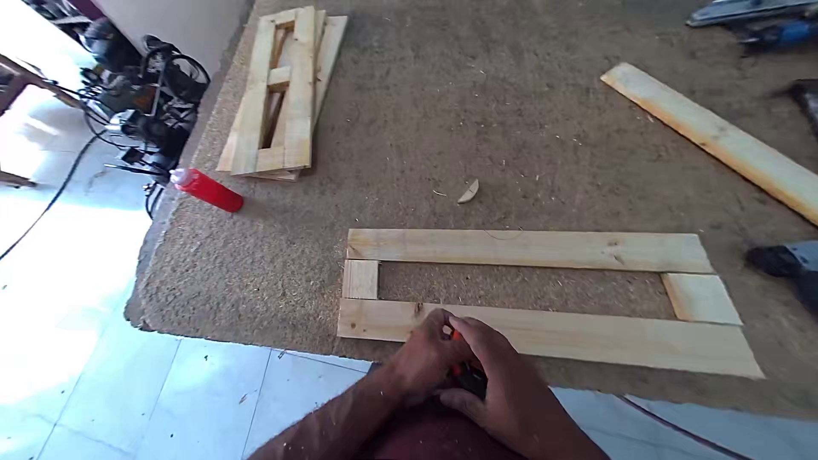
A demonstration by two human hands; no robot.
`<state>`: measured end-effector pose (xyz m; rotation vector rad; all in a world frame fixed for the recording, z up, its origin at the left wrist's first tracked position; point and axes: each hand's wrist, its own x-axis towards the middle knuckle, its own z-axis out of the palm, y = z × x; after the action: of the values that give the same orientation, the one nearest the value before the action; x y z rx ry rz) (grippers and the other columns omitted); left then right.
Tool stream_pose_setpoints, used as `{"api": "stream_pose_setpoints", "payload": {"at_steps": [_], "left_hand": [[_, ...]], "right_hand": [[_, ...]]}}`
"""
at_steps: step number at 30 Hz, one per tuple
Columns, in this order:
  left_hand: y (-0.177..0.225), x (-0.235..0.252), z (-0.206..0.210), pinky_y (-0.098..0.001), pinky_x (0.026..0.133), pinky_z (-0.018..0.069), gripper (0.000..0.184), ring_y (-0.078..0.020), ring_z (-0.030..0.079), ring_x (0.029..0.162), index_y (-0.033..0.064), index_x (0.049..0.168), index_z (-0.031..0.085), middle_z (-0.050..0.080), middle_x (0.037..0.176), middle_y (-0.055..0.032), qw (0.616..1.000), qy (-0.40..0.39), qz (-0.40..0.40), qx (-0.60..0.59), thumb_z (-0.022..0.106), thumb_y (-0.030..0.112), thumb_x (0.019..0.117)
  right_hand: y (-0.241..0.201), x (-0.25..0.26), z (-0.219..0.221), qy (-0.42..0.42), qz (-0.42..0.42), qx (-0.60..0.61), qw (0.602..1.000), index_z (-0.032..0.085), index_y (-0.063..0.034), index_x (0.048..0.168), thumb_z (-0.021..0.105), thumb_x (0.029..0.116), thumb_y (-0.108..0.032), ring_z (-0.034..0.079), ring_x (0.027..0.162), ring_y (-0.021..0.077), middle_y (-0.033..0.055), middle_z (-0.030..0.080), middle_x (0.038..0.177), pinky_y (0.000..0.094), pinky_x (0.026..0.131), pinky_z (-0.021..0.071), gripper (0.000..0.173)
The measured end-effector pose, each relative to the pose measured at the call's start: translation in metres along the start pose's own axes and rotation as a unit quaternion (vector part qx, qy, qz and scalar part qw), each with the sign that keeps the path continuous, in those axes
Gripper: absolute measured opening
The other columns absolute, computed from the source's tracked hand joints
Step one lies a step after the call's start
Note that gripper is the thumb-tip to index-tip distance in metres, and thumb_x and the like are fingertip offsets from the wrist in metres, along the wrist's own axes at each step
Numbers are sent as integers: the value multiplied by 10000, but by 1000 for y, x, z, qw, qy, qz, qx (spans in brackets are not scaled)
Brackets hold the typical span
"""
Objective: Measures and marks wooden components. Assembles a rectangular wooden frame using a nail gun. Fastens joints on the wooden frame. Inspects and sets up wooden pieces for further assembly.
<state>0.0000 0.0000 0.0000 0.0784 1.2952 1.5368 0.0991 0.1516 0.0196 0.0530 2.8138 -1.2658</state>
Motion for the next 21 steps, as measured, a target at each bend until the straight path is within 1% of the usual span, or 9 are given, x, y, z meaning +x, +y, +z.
{"api": "stream_pose_setpoints", "payload": {"at_steps": [2,4,5,8,10,13,15,18,21], "left_hand": [[-6,1,-1,-399,786,603,411,-191,706,830,26,1269,466,699,958,-99,999,-2,-15,-41,669,230,976],[-7,-6,-7,-378,741,598,399,-186,703,814,43,1268,459,701,962,-97,997,-34,-37,-60,665,219,976],[-3,-10,-12,-371,701,609,392,-189,711,789,48,1260,451,706,946,-95,996,-61,-50,-32,660,196,963],[19,-22,-38,-454,781,635,353,-265,740,848,-3,1181,523,723,987,-149,975,-110,-91,168,726,86,907],[38,-27,-63,-436,758,641,257,-250,751,814,1,1116,567,744,998,-142,958,-90,-86,257,709,98,924],[75,-23,-119,-378,729,616,204,-196,700,759,-13,1126,594,694,948,-106,970,-10,-42,241,633,111,968],[90,-15,-159,-363,692,596,178,-188,683,724,-1,1093,600,694,879,-100,973,34,7,227,663,62,938],[100,-10,-207,-421,800,634,419,-200,728,907,112,1226,626,730,1099,-53,923,98,52,368,829,170,864],[71,-16,-240,-543,1056,513,766,-263,557,1320,162,1379,591,550,1461,-62,821,108,87,554,880,496,753]], "right_hand": [[5,5,1,-16,6,-7,1000,540,-77,1464,804,774,-636,664,1172,272,131,679,1279,480,991,569,926],[2,4,-8,-64,41,9,997,529,-71,1464,831,788,-513,666,1162,279,136,677,1279,485,990,564,862],[1,2,-15,-94,65,25,993,524,-80,1471,821,798,-465,660,1173,278,136,665,1299,490,996,559,830],[16,-23,-25,-152,115,78,979,582,-133,1439,720,854,-378,655,1146,275,126,665,1285,518,957,554,649],[28,-46,-25,-190,165,84,964,591,-139,1428,677,919,-344,660,1120,299,141,666,1264,545,945,551,556],[39,-86,-7,-184,252,121,942,594,-19,1394,658,962,-239,641,1102,417,271,640,1225,607,940,523,490],[34,-110,24,-134,319,175,922,622,-15,1335,618,975,-246,667,979,341,230,647,1154,542,834,563,428],[1,-107,85,-36,400,255,880,646,-38,1279,597,975,-269,684,873,259,153,691,1054,493,760,577,385],[-35,-66,143,53,450,303,838,698,-79,1162,600,952,-271,674,813,218,85,703,935,473,718,570,301]]}}
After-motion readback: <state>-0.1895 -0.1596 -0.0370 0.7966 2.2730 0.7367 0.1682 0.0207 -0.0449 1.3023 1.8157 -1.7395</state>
